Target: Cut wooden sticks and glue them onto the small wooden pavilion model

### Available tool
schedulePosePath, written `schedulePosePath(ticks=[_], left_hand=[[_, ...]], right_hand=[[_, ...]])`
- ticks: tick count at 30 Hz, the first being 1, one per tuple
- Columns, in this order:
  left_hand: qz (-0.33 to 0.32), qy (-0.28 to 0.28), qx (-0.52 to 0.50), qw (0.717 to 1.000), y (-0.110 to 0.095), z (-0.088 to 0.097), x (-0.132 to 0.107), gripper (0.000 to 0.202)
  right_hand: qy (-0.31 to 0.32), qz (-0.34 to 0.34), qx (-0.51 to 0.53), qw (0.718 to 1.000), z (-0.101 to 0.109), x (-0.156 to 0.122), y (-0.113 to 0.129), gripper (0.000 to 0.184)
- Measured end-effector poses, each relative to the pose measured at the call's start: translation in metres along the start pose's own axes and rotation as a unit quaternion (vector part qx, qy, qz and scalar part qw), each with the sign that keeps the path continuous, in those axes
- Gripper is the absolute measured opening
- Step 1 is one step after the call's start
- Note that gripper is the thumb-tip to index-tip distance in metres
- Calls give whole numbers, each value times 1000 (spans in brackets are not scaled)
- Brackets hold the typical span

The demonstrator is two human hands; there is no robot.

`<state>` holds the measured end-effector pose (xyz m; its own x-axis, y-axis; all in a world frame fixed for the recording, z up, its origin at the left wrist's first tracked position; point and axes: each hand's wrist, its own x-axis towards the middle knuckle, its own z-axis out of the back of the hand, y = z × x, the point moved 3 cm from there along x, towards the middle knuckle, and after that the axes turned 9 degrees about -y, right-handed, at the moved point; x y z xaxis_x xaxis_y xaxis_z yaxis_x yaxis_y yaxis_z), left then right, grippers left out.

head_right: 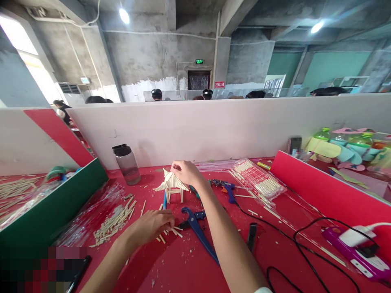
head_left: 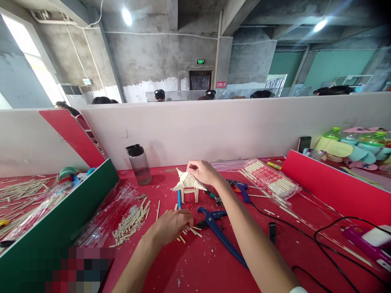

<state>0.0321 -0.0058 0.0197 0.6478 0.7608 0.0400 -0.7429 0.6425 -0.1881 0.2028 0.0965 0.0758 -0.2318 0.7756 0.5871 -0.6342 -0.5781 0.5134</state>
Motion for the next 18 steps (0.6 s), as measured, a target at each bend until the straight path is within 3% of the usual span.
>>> schedulePosePath(ticks=[3, 7, 11, 18], left_hand=[[-34, -30, -24, 999, 3, 2, 2, 25], [58, -113, 111, 986, 3, -4, 16, 28], [86, -104, 188, 973, -11, -16, 38, 32], [112, -82, 165, 976, -17, -25, 56, 30]], right_hand=[[1, 1, -1, 1000, 0, 0, 0, 13], [-1, 3, 0, 1000, 0, 0, 1, 13], [-2, 1, 4, 1000, 0, 0, 0, 12], [-6, 4, 11, 1000, -2, 1, -4, 12]])
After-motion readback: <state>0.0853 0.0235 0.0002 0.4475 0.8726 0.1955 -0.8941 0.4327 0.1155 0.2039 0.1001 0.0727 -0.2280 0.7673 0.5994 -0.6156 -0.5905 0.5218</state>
